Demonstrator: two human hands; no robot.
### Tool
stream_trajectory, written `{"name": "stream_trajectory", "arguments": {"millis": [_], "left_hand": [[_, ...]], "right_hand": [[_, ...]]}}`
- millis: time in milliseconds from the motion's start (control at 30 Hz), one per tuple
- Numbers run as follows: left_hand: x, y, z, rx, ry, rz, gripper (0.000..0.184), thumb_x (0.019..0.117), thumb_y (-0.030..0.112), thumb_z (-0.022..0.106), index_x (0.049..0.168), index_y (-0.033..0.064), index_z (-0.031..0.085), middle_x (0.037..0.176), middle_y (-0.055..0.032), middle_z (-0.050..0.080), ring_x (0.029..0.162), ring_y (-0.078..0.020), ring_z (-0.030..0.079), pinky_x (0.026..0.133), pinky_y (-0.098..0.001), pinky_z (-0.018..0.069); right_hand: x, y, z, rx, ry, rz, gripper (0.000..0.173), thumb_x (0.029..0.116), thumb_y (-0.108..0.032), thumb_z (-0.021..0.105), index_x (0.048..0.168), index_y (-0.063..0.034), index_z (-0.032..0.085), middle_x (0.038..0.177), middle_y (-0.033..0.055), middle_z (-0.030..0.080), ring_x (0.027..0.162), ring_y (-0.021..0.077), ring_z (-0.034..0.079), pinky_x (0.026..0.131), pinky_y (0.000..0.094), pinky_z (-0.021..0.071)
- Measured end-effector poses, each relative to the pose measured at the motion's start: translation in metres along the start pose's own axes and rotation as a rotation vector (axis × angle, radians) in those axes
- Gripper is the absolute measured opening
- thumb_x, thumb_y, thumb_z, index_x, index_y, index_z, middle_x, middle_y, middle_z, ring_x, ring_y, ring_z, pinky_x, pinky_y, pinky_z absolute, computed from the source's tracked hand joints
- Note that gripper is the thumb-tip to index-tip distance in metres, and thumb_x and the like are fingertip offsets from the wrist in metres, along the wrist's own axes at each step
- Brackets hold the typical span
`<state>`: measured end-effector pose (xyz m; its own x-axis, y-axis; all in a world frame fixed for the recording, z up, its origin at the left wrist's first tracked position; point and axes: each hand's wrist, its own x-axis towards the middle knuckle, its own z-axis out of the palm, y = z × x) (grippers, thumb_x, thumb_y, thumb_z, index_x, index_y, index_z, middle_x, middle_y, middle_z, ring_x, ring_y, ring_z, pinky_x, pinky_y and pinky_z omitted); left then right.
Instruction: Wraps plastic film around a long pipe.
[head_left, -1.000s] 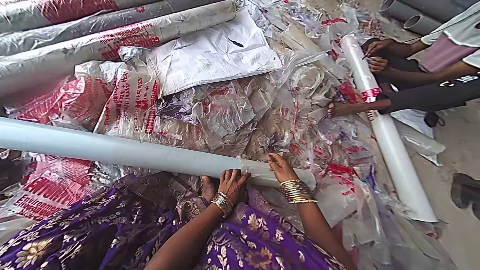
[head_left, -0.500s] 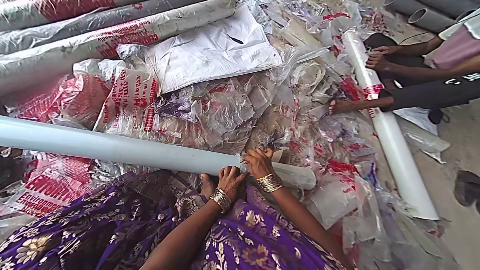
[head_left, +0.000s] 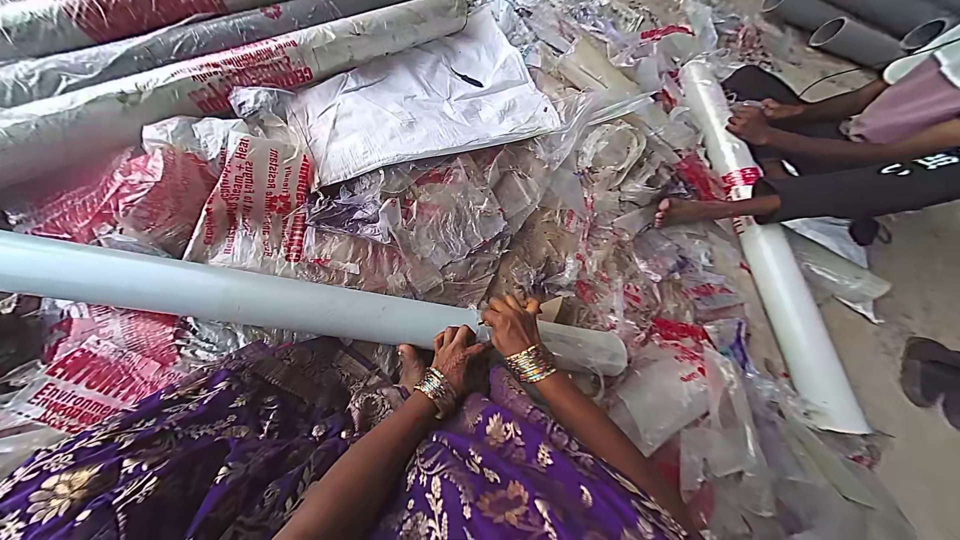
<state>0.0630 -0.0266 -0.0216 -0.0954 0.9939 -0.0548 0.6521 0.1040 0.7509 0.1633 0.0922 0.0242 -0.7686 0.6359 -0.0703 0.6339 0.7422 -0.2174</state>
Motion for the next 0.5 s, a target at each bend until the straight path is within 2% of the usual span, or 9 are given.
{"name": "stream_trajectory", "arguments": {"millis": [100, 233, 267, 400, 500], "left_hand": [[0.001, -0.003, 0.000, -0.001, 0.021, 0.016, 0.031, 0.0934, 0.018, 0.062, 0.119, 0.0224, 0.079, 0.106, -0.0211, 0.067, 0.108, -0.0419, 0.060, 0.095, -0.0604, 0.0402], [0.003, 0.000, -0.008, -0.023, -0.066, -0.032, 0.036, 0.0951, 0.015, 0.060, 0.125, 0.0245, 0.076, 0.112, -0.0213, 0.066, 0.114, -0.0402, 0.057, 0.100, -0.0593, 0.0366], [0.003, 0.000, -0.006, -0.030, -0.039, -0.022, 0.036, 0.0939, 0.012, 0.060, 0.123, 0.0234, 0.077, 0.109, -0.0214, 0.066, 0.112, -0.0409, 0.058, 0.099, -0.0596, 0.0375], [0.003, 0.000, -0.005, -0.040, -0.035, -0.016, 0.030, 0.0937, 0.010, 0.061, 0.117, 0.0168, 0.079, 0.109, -0.0228, 0.067, 0.113, -0.0434, 0.058, 0.099, -0.0617, 0.0376], [0.003, -0.002, -0.006, -0.036, -0.059, -0.014, 0.033, 0.0933, 0.011, 0.061, 0.120, 0.0199, 0.078, 0.109, -0.0217, 0.066, 0.113, -0.0419, 0.058, 0.098, -0.0603, 0.0376]], "right_hand": [[-0.002, 0.004, -0.006, -0.041, -0.094, 0.002, 0.019, 0.0881, 0.003, 0.062, 0.095, -0.0017, 0.078, 0.111, 0.0174, 0.074, 0.109, 0.0424, 0.067, 0.098, 0.0707, 0.0369], [0.001, 0.006, -0.022, -0.069, -0.259, 0.065, 0.026, 0.0920, 0.005, 0.055, 0.104, -0.0009, 0.078, 0.119, 0.0185, 0.071, 0.118, 0.0429, 0.062, 0.104, 0.0710, 0.0317], [0.002, 0.004, -0.024, -0.063, -0.264, 0.080, 0.026, 0.0923, 0.004, 0.055, 0.104, -0.0015, 0.078, 0.119, 0.0178, 0.071, 0.119, 0.0420, 0.061, 0.104, 0.0697, 0.0311], [0.004, -0.006, -0.009, -0.016, -0.072, 0.028, 0.019, 0.0910, 0.000, 0.061, 0.095, -0.0038, 0.079, 0.108, 0.0161, 0.074, 0.108, 0.0416, 0.066, 0.098, 0.0694, 0.0360], [0.000, -0.001, -0.009, -0.028, -0.127, 0.030, 0.022, 0.0901, 0.005, 0.058, 0.099, -0.0012, 0.078, 0.116, 0.0177, 0.073, 0.113, 0.0429, 0.065, 0.099, 0.0701, 0.0357]]}}
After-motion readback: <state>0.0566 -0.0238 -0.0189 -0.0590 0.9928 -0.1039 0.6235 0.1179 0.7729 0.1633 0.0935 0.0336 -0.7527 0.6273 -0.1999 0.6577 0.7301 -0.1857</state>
